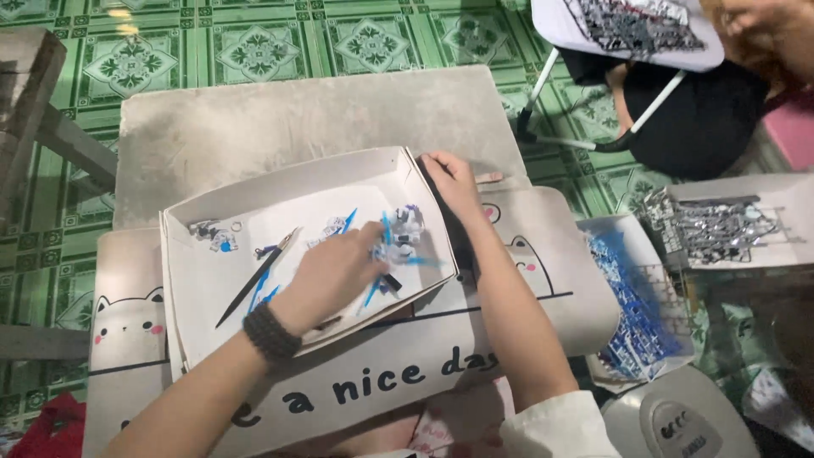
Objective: The person assembles a small white and blue model kit by hand, picking up individual plastic parts from a box and attaching them to a growing structure. The person handles the parts one at a time, snapping them together to form the model.
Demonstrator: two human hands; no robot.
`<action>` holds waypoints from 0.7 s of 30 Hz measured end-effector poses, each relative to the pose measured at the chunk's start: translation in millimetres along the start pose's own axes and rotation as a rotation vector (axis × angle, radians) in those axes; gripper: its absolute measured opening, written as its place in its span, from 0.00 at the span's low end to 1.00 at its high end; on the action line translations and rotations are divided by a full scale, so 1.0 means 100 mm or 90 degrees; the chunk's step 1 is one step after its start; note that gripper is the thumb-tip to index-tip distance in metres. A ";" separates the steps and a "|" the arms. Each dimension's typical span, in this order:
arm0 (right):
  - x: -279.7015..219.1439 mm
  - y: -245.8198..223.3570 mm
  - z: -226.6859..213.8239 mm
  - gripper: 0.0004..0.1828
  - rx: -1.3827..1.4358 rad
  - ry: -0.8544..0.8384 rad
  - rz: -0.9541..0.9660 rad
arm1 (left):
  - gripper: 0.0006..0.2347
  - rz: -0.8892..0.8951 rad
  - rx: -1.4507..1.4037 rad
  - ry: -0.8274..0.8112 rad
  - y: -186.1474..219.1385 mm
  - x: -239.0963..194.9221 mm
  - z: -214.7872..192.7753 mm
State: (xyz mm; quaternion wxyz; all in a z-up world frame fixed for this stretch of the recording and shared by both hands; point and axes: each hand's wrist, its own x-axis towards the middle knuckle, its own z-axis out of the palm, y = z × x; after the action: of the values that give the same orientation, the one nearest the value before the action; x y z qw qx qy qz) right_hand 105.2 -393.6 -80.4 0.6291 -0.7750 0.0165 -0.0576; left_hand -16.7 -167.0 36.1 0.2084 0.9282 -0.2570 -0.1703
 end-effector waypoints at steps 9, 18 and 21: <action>-0.26 -0.38 0.02 0.08 0.030 0.066 -0.069 | 0.20 0.046 -0.001 0.259 0.05 -0.41 -0.34; -1.09 -1.70 -0.16 0.17 0.040 0.030 -0.275 | 0.18 0.205 0.055 0.602 -0.03 -0.52 -0.28; -1.53 -1.77 -0.12 0.20 0.033 0.004 -0.242 | 0.20 0.176 0.038 0.671 0.00 -0.58 -0.27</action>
State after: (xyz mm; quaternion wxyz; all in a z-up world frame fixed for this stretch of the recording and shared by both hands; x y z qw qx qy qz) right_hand -56.2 -353.5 84.4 0.6263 -0.7477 -0.1296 -0.1786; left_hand -52.4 -127.4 71.1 0.3027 0.8509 -0.2421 0.3545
